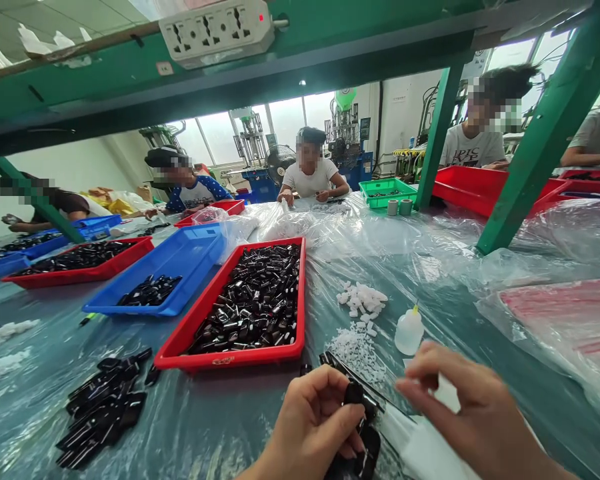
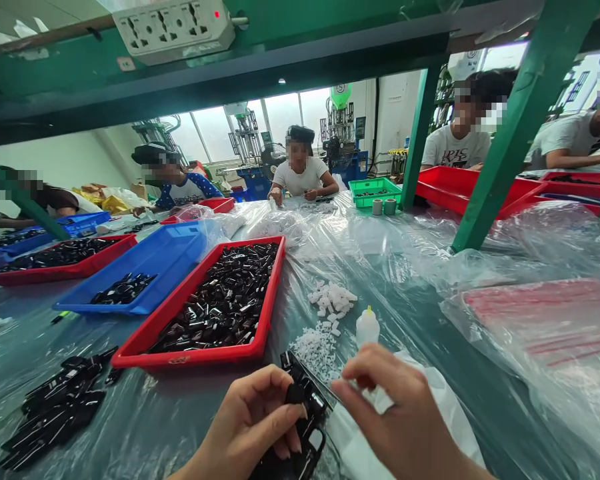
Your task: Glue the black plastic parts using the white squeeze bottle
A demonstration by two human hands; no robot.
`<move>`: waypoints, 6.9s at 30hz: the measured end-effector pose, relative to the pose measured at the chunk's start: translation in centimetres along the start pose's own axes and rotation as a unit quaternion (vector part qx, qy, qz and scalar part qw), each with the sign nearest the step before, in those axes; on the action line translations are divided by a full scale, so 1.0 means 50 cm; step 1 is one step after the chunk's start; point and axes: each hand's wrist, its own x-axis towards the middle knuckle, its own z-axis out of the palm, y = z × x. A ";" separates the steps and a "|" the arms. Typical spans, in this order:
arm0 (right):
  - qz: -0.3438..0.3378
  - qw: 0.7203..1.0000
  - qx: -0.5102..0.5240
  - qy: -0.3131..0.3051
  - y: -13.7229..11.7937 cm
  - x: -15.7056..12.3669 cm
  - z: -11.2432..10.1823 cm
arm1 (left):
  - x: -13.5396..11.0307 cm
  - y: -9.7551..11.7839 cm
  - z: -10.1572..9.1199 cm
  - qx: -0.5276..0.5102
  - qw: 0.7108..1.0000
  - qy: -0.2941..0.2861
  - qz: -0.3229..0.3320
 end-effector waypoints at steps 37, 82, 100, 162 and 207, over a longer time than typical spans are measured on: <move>-0.193 0.947 -0.251 0.056 0.064 0.012 0.000 | -0.006 -0.012 -0.003 -0.147 0.985 -0.076 -0.055; -0.236 0.939 -0.239 0.075 0.025 0.001 -0.012 | -0.008 -0.012 -0.002 -0.146 0.978 -0.102 -0.112; -0.243 0.946 -0.201 0.077 0.005 0.005 -0.013 | -0.009 -0.010 -0.004 -0.127 0.979 -0.106 -0.123; -0.250 0.940 -0.220 0.069 0.023 -0.006 -0.011 | -0.003 -0.007 0.009 -0.122 0.990 -0.071 0.012; -0.078 0.987 0.012 -0.139 -0.021 0.017 -0.042 | 0.000 0.005 0.004 -0.064 0.995 0.038 -0.064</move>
